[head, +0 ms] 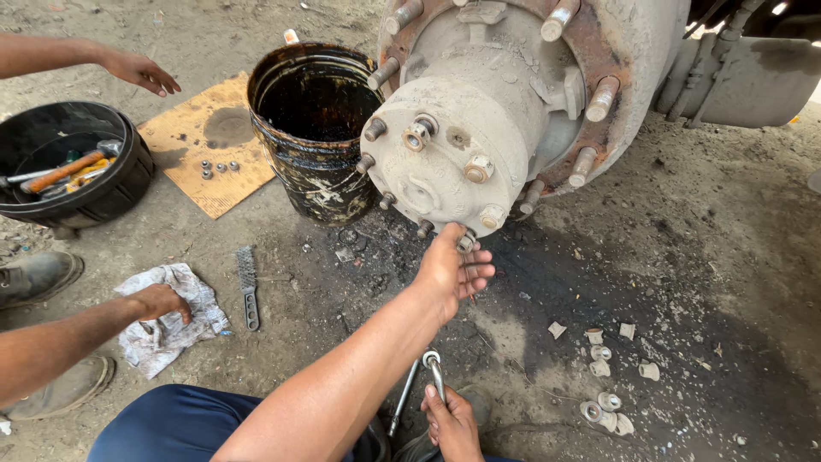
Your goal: The person uses a lug wrench to tighten nuts on a vehicle wheel hub. A second person assists by holding a bucket and handing over parts. The camera wearer repeatedly applies torque to the nuts and adjusts the wrench position.
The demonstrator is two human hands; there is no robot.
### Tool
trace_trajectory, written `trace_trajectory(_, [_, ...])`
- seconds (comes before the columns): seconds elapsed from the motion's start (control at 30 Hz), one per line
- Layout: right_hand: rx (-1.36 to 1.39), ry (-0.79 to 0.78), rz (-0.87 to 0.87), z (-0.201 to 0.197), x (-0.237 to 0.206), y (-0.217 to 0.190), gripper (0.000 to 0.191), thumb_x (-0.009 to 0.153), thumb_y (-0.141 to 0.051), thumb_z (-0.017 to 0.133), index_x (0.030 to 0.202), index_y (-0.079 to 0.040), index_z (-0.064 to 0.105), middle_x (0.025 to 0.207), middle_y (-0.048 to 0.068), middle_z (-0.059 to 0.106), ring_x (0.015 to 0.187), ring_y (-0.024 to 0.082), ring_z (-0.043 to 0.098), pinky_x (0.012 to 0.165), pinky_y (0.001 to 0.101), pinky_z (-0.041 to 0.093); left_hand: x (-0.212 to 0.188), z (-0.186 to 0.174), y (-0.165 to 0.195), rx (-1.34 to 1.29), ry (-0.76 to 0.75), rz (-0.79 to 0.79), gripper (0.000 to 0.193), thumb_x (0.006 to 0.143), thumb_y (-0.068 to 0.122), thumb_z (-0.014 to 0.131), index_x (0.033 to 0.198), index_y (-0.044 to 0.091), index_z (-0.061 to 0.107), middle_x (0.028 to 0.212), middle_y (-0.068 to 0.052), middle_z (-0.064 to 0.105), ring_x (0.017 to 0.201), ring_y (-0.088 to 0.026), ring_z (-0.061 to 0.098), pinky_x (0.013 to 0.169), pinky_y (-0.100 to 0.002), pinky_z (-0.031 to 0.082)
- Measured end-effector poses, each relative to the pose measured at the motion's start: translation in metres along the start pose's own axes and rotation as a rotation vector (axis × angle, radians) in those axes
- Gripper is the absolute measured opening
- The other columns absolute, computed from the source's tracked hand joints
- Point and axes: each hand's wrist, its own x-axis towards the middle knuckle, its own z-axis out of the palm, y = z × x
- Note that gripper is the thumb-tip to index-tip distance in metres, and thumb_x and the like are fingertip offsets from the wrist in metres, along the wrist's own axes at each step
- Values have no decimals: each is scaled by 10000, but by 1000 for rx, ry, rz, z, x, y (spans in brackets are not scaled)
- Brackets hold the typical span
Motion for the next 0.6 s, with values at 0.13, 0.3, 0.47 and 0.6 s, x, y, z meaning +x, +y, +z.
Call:
trace_trajectory(0.13, [-4, -12, 32, 2, 0, -2, 419, 966, -400, 648, 787, -25, 600, 503, -17, 367, 377, 89, 325, 392, 290, 295, -8, -6, 1, 49, -15, -28, 557, 980, 558, 404, 1138, 47, 557, 944, -88, 694, 703, -170, 671, 584, -315, 531])
trace_trajectory(0.3, [25, -36, 38, 1, 3, 4, 426, 973, -409, 644, 791, -28, 592, 494, -23, 350, 372, 88, 318, 388, 294, 282, -9, 1, -10, -13, 48, 145, 487, 977, 495, 582, 1244, 94, 510, 993, -63, 694, 760, -168, 687, 637, -317, 570])
trace_trajectory(0.47, [3, -34, 40, -2, 4, 11, 426, 983, -407, 638, 797, -27, 591, 498, -24, 354, 373, 88, 332, 390, 296, 292, -1, 7, -9, -16, 55, 112, 421, 1009, 479, 455, 1110, 86, 564, 867, -56, 701, 666, -165, 658, 555, -311, 513])
trace_trajectory(0.6, [2, -54, 33, -2, 1, 6, 428, 989, -411, 629, 807, -25, 602, 507, -20, 383, 376, 93, 350, 397, 297, 316, 6, 1, -9, 35, 2, 17, 410, 1046, 432, 348, 979, 99, 578, 826, -53, 711, 665, -158, 655, 600, -313, 508])
